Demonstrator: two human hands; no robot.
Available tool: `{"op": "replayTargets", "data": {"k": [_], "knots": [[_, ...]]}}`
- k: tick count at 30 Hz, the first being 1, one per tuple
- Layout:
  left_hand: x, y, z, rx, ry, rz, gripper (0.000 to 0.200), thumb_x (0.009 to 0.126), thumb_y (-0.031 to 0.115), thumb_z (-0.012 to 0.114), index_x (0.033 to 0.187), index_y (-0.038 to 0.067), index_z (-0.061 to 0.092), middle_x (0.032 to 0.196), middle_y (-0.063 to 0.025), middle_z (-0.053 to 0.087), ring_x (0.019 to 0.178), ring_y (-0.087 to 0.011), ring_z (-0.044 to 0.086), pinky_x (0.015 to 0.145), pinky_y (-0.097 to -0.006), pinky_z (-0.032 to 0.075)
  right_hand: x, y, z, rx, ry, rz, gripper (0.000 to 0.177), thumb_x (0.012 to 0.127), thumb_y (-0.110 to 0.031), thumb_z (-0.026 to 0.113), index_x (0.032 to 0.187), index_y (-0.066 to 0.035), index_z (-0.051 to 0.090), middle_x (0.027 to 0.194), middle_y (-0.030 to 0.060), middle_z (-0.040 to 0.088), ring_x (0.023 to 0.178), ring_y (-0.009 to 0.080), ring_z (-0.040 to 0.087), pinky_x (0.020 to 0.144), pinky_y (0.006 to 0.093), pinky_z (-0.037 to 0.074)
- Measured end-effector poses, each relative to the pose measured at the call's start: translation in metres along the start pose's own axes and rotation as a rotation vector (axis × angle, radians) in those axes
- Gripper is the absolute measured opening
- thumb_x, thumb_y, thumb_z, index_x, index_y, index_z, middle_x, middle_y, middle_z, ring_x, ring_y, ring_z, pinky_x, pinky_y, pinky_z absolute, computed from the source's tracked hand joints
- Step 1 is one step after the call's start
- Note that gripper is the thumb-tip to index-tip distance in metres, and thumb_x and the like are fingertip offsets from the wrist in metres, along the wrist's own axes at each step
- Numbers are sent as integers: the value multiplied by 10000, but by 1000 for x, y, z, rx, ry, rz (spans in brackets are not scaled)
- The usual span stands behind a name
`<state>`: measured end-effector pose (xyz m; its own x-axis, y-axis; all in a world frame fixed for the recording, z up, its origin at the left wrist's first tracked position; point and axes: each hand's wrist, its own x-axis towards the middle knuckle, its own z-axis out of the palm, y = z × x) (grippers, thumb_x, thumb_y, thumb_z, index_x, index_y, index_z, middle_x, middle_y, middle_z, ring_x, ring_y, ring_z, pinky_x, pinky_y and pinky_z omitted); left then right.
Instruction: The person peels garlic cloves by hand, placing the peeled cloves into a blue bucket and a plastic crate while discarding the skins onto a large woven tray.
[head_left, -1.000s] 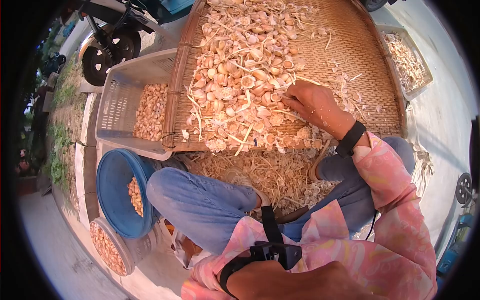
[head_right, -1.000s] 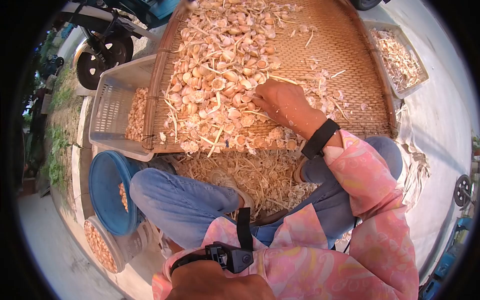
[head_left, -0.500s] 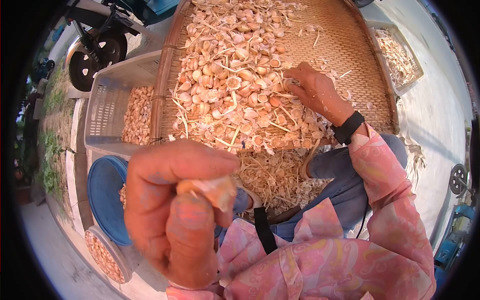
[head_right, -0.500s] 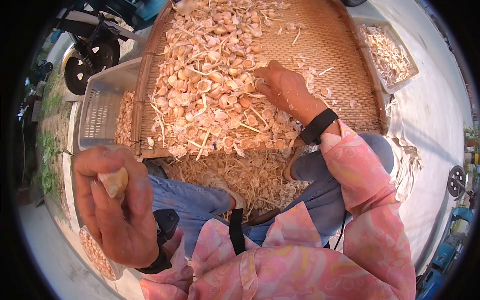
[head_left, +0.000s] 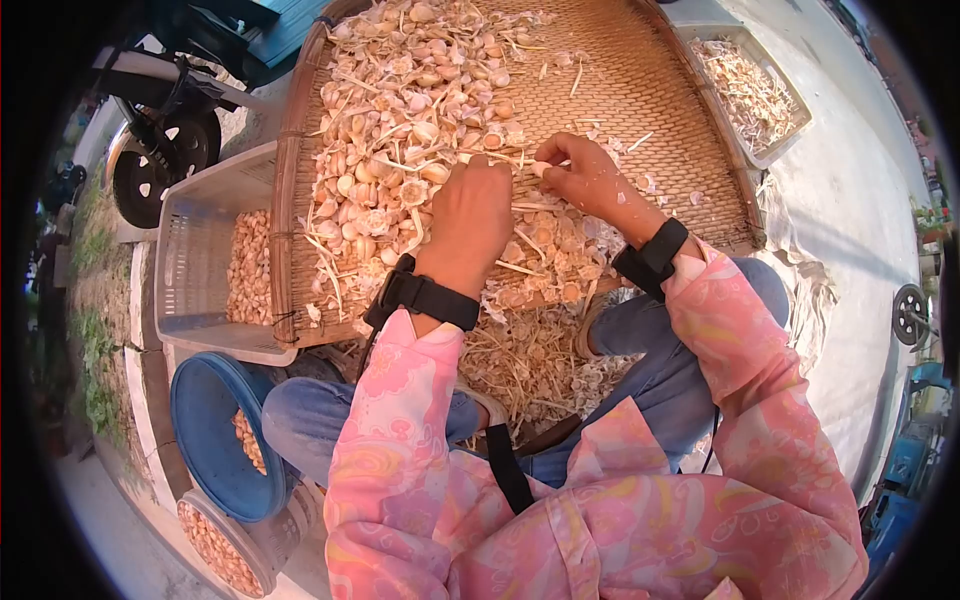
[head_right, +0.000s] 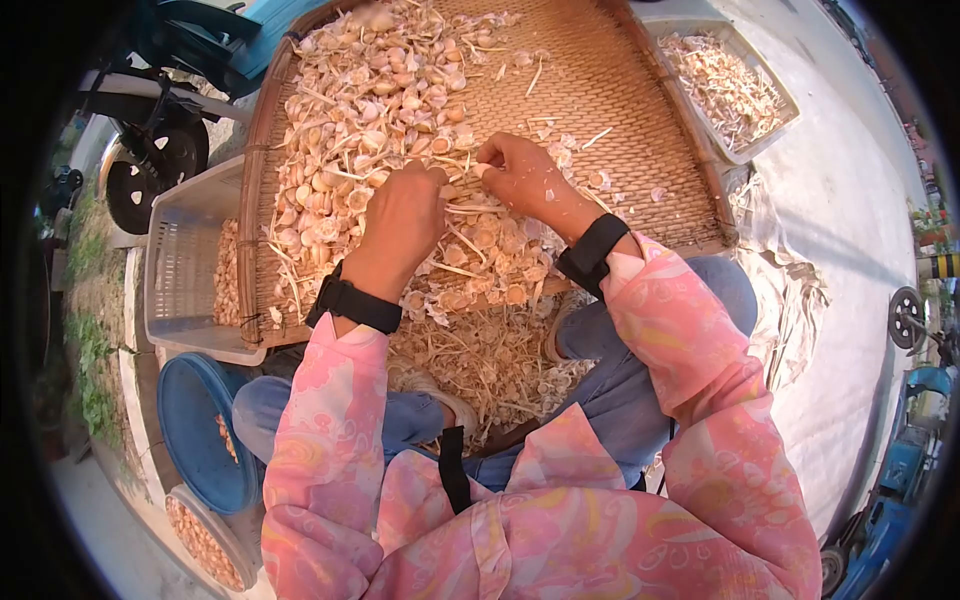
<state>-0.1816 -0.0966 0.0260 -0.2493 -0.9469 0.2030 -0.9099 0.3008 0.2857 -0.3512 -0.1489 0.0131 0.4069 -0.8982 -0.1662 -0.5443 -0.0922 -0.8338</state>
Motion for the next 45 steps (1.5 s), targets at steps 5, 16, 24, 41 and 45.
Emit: {"op": "replayTargets", "data": {"k": [5,16,24,41,45], "knots": [[12,11,20,55,-122,23,117,744,12,529,832,2,605,827,-170,591,774,-313,612,625,-413,492,-7,-1,-11,782,-105,172,245,861,2,485,1106,8,492,1045,86,553,916,173,611,790,250,521],[-37,5,-27,-1406,137,-462,194,879,79,560,1046,-6,509,914,-101,613,772,-160,635,640,-221,517,-16,-37,8,852,68,-8,221,896,-44,496,1108,17,498,1019,101,579,916,174,609,785,243,510],[-106,-31,-23,-2749,175,-719,194,924,119,471,1059,-19,488,988,-179,542,774,-187,573,566,-227,514,-43,-62,48,174,8,-684,125,844,-117,566,937,-37,593,893,137,575,824,292,567,702,370,450],[-62,-41,-51,-929,149,-528,329,905,183,533,1172,-8,525,978,-85,606,758,-126,612,641,-225,465,34,0,21,-281,-49,-408,196,832,-79,582,1025,-54,560,782,110,574,726,227,590,652,343,470],[-25,-20,-15,-1003,22,-465,312,907,201,540,1126,-22,546,874,-72,614,707,-112,606,589,-208,463,18,-19,14,476,-297,-63,184,862,-99,587,1033,-37,559,807,7,587,722,76,565,663,232,483]]}}
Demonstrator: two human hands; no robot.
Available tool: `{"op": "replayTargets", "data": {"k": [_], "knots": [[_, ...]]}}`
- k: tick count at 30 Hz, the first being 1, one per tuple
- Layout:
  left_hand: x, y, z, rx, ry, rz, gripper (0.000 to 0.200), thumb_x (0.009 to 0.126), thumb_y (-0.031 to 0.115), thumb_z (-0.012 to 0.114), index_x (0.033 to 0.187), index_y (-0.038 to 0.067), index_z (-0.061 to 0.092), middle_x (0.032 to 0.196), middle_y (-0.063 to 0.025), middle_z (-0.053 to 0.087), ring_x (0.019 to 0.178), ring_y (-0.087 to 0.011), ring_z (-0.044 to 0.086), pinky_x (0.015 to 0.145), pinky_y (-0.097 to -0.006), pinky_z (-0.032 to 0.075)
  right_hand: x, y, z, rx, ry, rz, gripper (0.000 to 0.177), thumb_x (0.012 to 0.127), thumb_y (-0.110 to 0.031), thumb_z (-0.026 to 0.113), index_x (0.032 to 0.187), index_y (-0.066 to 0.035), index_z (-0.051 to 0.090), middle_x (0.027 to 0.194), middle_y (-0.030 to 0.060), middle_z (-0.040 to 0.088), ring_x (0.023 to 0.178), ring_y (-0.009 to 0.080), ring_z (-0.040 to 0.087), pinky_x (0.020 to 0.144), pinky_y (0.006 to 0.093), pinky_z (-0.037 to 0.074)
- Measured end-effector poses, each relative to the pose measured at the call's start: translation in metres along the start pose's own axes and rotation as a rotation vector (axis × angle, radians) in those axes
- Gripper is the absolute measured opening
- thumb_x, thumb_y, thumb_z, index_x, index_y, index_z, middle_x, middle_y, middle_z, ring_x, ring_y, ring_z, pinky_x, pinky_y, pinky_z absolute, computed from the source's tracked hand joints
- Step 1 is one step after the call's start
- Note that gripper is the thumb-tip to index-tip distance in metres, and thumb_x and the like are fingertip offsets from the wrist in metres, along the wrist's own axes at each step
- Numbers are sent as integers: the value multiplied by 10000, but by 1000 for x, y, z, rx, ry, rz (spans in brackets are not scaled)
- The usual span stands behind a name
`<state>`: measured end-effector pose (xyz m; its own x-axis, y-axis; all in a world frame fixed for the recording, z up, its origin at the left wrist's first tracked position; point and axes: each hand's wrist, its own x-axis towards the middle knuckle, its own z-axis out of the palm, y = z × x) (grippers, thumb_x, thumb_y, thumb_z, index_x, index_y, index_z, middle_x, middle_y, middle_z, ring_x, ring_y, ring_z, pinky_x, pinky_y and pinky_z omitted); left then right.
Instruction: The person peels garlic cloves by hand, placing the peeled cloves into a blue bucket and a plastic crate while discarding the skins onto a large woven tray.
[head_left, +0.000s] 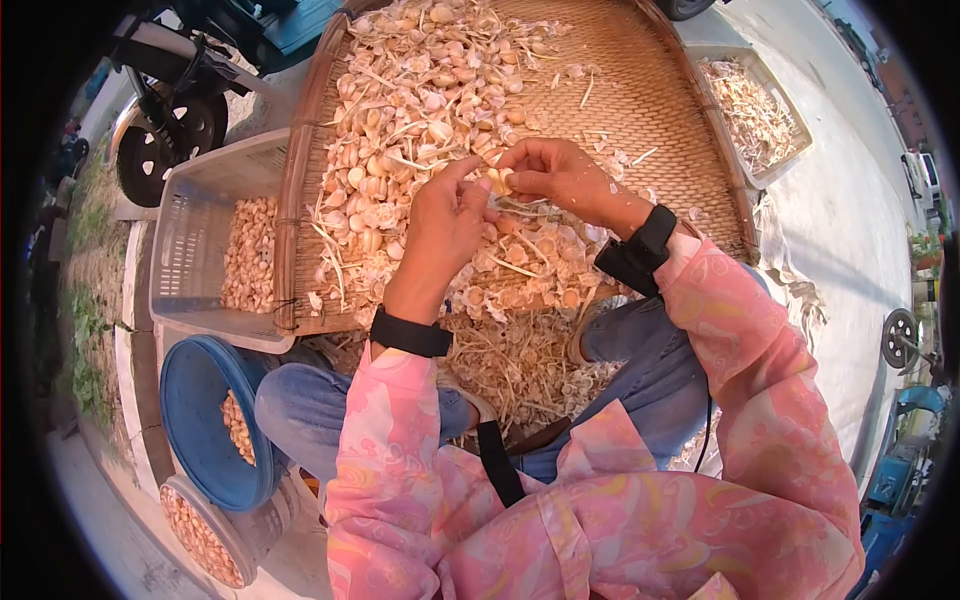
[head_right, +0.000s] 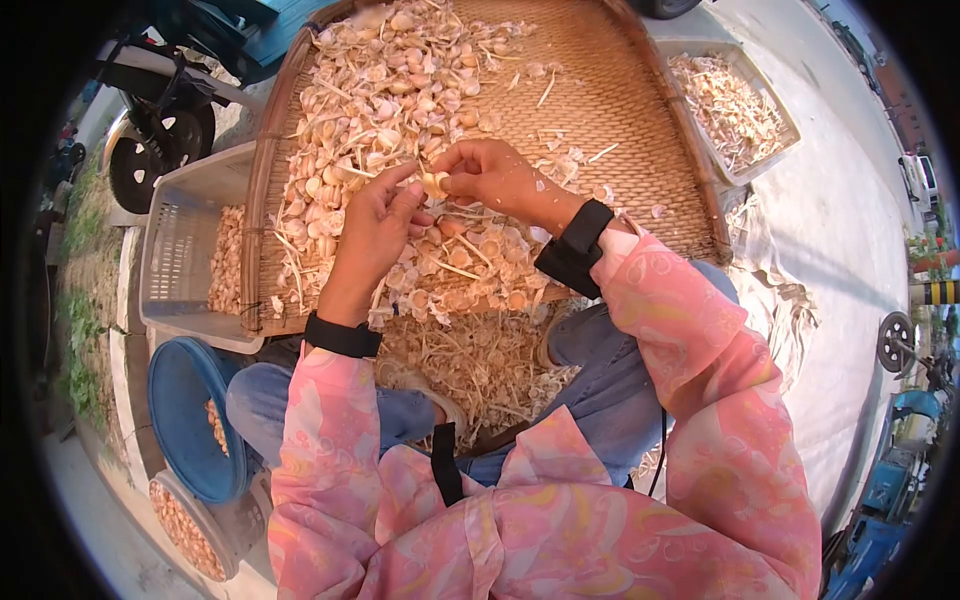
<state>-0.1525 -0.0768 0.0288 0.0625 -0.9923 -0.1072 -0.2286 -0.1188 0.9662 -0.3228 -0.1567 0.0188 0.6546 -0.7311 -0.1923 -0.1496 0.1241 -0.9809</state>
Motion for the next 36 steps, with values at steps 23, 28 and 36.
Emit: {"op": "replayTargets", "data": {"k": [23,28,36], "knots": [[-61,36,-8,-992,135,-113,196,933,173,495,1042,12,517,814,-127,638,612,-105,599,545,-176,487,-95,-108,88,898,-510,-389,216,784,-46,676,923,-4,517,846,146,566,704,161,573,624,249,492],[-83,40,-21,-1078,-35,-65,237,945,207,477,1079,13,504,847,-140,640,680,-119,633,569,-172,506,-129,-181,91,1455,-1450,1381,204,822,-2,556,624,31,592,562,53,527,485,95,454,424,231,330],[-113,52,-20,-1080,-27,-226,258,950,190,457,1128,7,495,865,-143,628,662,-114,609,595,-181,503,-155,-187,106,1168,-725,54,82,734,97,658,748,104,577,801,213,595,702,262,617,675,263,535]]}}
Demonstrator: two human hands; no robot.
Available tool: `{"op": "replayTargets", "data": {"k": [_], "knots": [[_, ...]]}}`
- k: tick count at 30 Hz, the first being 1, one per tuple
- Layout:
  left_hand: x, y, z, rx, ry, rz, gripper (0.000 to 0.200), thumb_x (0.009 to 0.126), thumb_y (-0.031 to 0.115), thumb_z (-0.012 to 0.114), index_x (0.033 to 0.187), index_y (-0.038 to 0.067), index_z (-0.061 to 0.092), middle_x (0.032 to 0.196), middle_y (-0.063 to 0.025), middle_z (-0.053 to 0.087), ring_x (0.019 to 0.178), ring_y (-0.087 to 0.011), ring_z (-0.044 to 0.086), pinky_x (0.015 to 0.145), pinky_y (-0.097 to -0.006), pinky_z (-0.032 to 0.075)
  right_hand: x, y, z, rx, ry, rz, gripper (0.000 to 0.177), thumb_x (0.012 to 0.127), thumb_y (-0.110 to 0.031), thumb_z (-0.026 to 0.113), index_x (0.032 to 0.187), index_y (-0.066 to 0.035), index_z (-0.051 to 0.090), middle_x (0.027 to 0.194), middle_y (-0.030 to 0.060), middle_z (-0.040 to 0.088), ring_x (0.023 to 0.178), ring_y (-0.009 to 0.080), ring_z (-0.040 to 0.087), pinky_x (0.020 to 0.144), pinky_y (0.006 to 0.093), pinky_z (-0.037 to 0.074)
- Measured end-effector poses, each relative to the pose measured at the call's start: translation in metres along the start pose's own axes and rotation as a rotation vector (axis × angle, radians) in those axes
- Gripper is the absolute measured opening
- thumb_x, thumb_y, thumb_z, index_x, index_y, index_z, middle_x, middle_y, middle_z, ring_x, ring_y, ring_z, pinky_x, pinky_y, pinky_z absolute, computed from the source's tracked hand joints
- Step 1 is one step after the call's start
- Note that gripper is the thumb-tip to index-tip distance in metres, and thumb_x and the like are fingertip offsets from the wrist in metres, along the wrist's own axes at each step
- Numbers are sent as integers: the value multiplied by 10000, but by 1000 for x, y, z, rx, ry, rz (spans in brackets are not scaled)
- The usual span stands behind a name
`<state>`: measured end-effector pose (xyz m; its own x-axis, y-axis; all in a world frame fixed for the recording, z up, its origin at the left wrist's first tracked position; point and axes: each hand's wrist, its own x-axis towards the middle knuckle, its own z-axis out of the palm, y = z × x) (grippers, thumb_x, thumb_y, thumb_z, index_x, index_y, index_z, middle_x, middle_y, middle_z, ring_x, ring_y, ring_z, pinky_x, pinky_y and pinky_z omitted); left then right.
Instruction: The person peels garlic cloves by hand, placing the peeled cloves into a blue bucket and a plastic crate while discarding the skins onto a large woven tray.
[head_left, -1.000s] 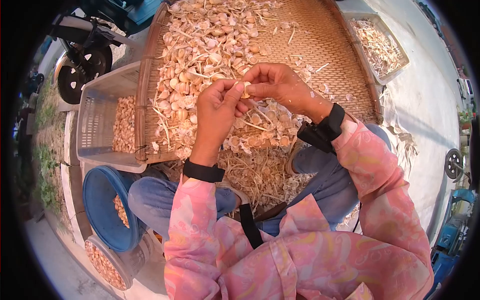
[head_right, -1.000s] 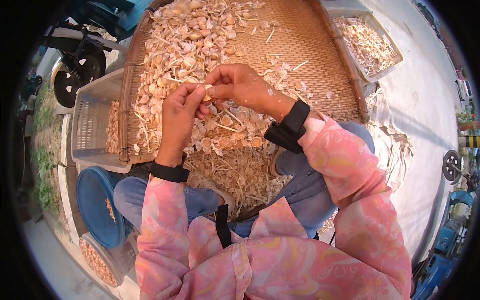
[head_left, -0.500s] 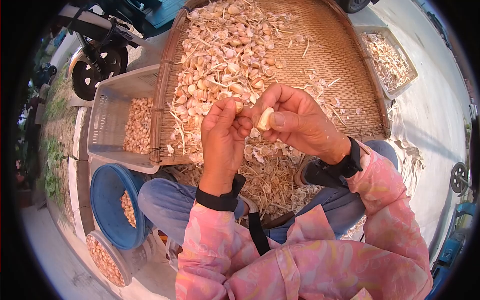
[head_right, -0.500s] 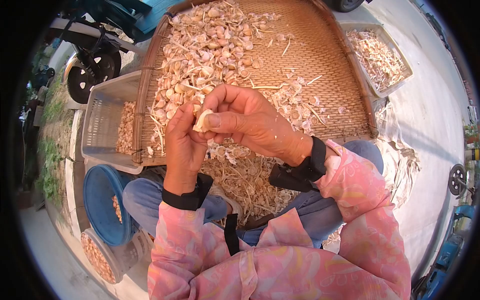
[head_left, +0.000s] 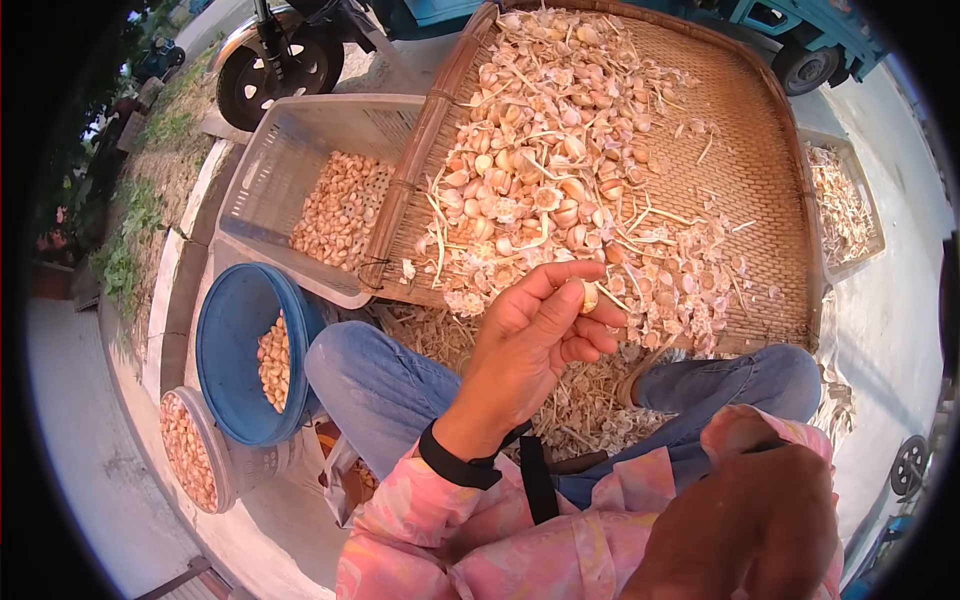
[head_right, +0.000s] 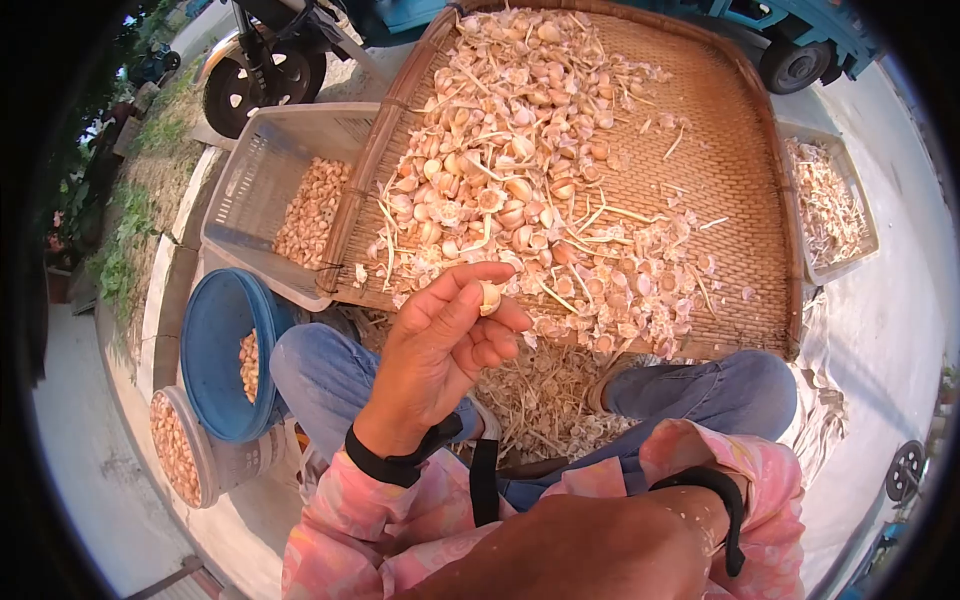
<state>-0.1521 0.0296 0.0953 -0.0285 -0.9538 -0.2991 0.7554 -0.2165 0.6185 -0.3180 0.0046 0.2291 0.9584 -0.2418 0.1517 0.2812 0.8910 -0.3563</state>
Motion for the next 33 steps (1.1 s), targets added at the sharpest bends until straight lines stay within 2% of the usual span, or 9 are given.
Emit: {"op": "replayTargets", "data": {"k": [5,6,7,9,11,13,22,28,33], "knots": [[-22,11,-20,-26,-66,40,260,954,216,452,1116,19,501,808,-102,599,608,-91,547,547,-162,433,17,55,15,145,190,-397,115,752,74,652,828,58,568,860,214,599,762,229,612,652,240,544],[-27,15,-23,-39,-89,59,261,955,223,451,1111,21,503,790,-89,590,593,-86,529,539,-161,417,28,53,7,63,177,-383,142,763,39,656,857,34,549,864,204,588,751,208,602,635,237,533],[-35,18,-18,-48,39,70,205,959,212,445,1049,43,520,683,-19,516,510,-39,387,463,-153,310,42,50,-3,-14,161,-368,170,775,5,659,885,10,530,868,194,577,741,188,593,618,235,522],[-53,33,-19,173,153,113,207,956,218,450,1041,42,517,673,-20,511,509,-40,385,457,-152,302,69,44,-29,-155,153,-347,227,798,-63,666,942,-39,492,875,174,556,719,147,573,584,229,501],[-62,28,-21,-92,111,243,209,952,224,458,1032,40,514,657,-25,508,500,-39,376,448,-151,290,98,37,-57,-255,199,-310,194,835,-109,638,958,-60,497,907,134,567,779,126,575,636,207,493],[-68,33,-25,-58,115,260,209,951,221,457,1030,35,512,654,-29,507,492,-40,372,447,-150,290,121,27,-84,-325,274,-259,158,864,-141,612,965,-74,509,934,89,580,834,104,576,691,185,485],[-64,42,-35,-92,159,331,215,951,206,459,1042,18,508,656,-51,517,479,-44,375,444,-152,291,105,29,-142,-270,429,-276,133,874,-85,584,988,-57,522,918,51,611,813,119,612,708,208,513],[-63,39,-38,-96,169,331,212,951,205,459,1041,20,511,652,-45,517,482,-49,383,445,-156,296,97,28,-136,-318,346,-323,151,861,-45,588,994,-38,517,944,83,615,865,137,614,724,237,518],[-63,38,-37,-32,233,306,205,946,199,465,1034,20,512,650,-41,515,483,-49,374,447,-159,289,80,42,-77,-453,32,-549,123,863,27,536,976,-14,510,986,188,599,870,210,611,775,312,510]]}}
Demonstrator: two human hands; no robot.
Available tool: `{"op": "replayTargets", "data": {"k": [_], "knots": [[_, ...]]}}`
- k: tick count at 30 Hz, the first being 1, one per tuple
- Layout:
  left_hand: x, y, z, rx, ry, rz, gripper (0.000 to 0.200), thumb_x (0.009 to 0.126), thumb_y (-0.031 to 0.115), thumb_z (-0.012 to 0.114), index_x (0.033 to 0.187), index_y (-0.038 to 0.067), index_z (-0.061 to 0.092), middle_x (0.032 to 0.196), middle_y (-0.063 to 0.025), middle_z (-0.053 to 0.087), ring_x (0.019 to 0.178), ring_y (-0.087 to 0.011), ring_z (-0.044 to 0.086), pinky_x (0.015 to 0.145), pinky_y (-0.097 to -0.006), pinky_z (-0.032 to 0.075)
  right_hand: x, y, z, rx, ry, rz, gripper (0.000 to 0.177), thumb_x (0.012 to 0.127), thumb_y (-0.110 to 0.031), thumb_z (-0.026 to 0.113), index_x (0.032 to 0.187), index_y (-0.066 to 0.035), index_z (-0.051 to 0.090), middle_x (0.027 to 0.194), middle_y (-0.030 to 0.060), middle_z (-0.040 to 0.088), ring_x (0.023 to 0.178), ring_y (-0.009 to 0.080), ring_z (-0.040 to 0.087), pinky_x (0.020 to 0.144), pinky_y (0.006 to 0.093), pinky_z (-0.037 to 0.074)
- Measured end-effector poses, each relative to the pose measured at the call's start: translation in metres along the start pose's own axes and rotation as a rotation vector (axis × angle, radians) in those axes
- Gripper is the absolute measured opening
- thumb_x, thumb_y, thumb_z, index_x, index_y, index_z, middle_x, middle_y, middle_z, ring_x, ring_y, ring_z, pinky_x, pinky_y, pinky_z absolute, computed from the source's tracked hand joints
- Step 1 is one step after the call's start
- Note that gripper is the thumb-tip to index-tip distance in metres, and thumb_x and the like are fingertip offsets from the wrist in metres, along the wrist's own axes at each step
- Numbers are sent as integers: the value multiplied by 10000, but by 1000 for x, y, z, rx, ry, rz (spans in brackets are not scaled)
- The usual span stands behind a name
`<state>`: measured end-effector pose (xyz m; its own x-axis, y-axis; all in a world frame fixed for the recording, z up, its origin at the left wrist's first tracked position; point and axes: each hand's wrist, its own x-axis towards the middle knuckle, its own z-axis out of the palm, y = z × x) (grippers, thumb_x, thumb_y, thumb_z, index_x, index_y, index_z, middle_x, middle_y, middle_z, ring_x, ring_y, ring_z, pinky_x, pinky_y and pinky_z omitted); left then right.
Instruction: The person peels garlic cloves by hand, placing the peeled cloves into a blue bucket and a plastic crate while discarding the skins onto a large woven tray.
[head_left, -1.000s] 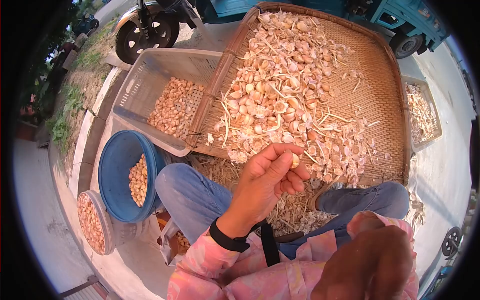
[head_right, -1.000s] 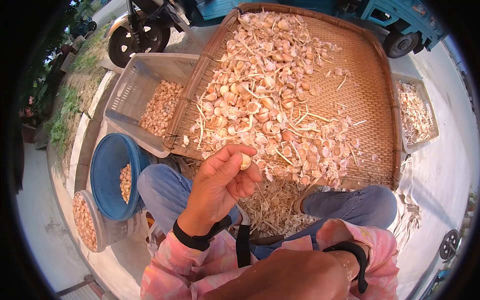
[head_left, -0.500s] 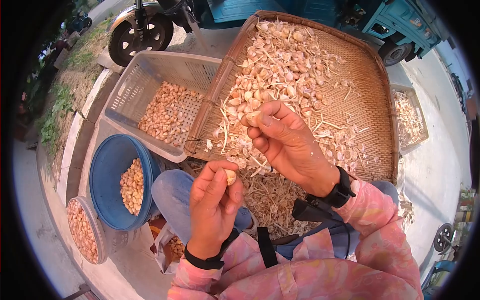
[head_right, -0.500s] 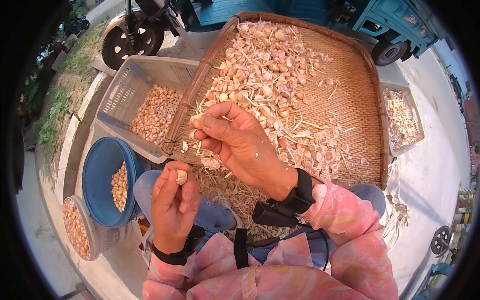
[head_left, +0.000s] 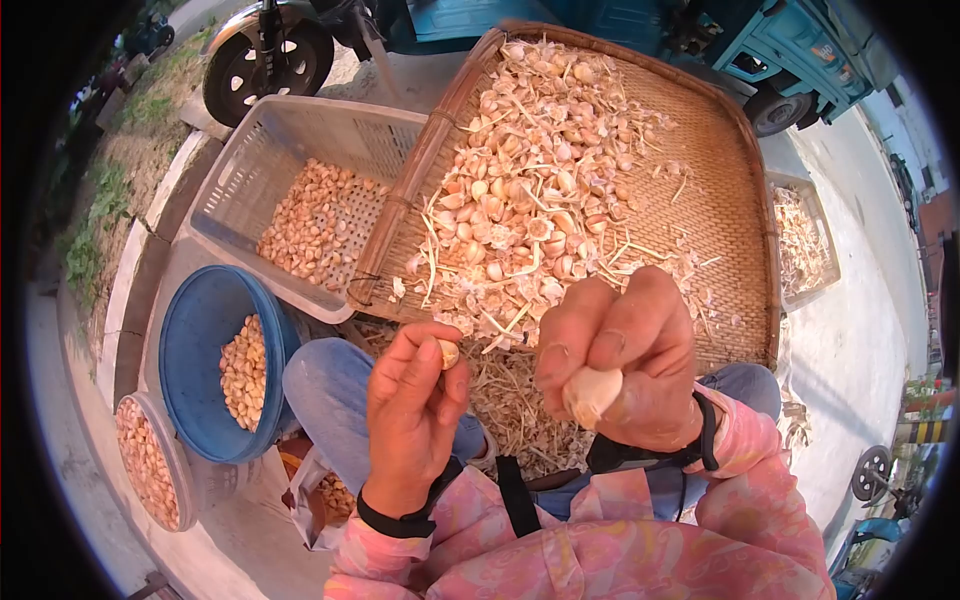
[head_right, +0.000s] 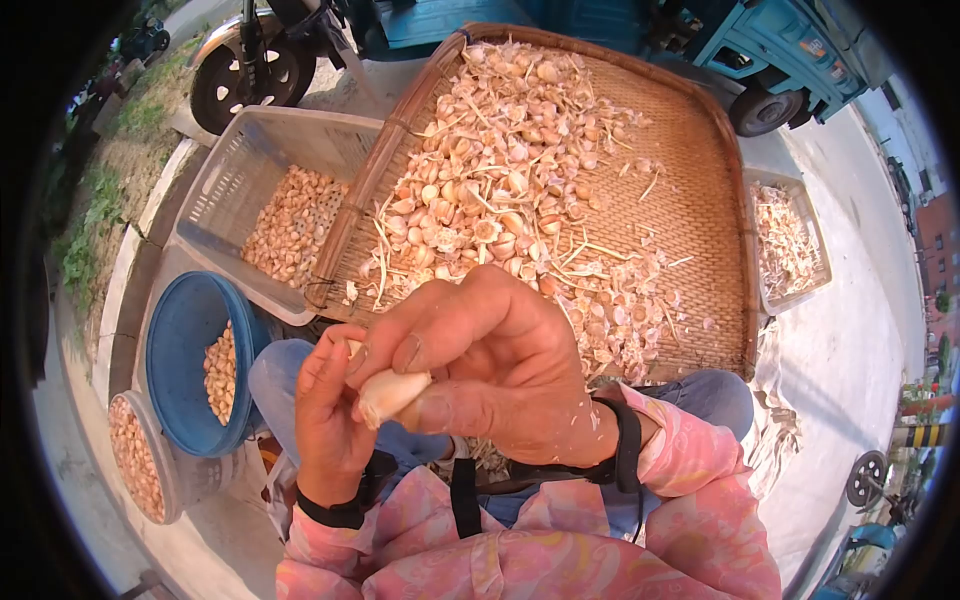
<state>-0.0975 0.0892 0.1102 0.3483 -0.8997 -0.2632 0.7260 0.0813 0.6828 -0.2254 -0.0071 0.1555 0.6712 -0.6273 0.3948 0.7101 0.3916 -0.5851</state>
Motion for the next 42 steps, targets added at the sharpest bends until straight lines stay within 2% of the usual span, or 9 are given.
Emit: {"op": "replayTargets", "data": {"k": [7,10,12,15,22,25,27,31,42], "knots": [[4,-16,-3,18,-38,-45,195,937,195,485,1021,22,519,643,-36,515,491,-53,370,452,-159,272,-28,-61,56,-213,-213,-189,103,725,104,654,770,36,591,915,143,637,768,203,617,681,226,558],[4,-22,2,39,-55,-78,193,936,195,487,1022,25,522,645,-35,519,497,-51,372,456,-163,271,3,-12,49,-330,-176,-1030,112,720,87,663,783,20,599,916,113,645,758,197,620,696,220,558],[3,-25,4,63,-65,-112,196,936,197,487,1024,25,522,647,-34,522,499,-49,372,457,-163,272,3,-12,46,-366,-190,-1047,122,718,83,665,800,14,605,911,107,646,762,196,622,703,217,558],[4,-30,9,111,-76,-125,223,930,220,492,1022,17,509,628,-46,499,478,-60,365,437,-167,273,-31,-64,49,-369,-219,-252,127,715,88,665,800,11,609,912,106,646,770,195,625,715,213,557],[4,-27,15,-38,50,-170,211,940,218,487,1022,28,529,658,-31,535,506,-41,389,451,-160,281,16,-36,0,-324,-535,-245,101,806,71,573,895,46,532,965,214,574,746,239,619,633,280,540],[2,-25,31,-143,187,-127,216,944,216,479,1023,21,528,662,-31,538,508,-40,392,455,-159,287,38,9,-23,-663,-226,-59,204,865,-33,547,1064,9,525,1148,229,515,951,272,589,763,300,504],[6,-23,6,101,-61,-44,216,947,211,473,1024,17,528,664,-33,539,515,-40,394,463,-157,292,54,33,-56,-1407,-316,-126,281,890,-108,549,1153,-14,518,1219,197,504,1016,250,581,817,307,482],[12,-15,3,63,-41,-24,217,947,205,470,1043,16,519,653,-37,524,510,-42,387,468,-156,287,28,11,-83,-1176,-122,290,274,882,-141,570,1132,-29,551,1129,103,549,987,169,566,792,289,465],[-61,-11,121,-657,-862,-123,218,870,104,591,933,-94,528,789,-124,580,660,-209,576,568,-277,449,-13,-39,-229,-1820,145,163,187,838,-131,588,1008,-57,613,942,122,571,839,274,574,715,341,456]]}}
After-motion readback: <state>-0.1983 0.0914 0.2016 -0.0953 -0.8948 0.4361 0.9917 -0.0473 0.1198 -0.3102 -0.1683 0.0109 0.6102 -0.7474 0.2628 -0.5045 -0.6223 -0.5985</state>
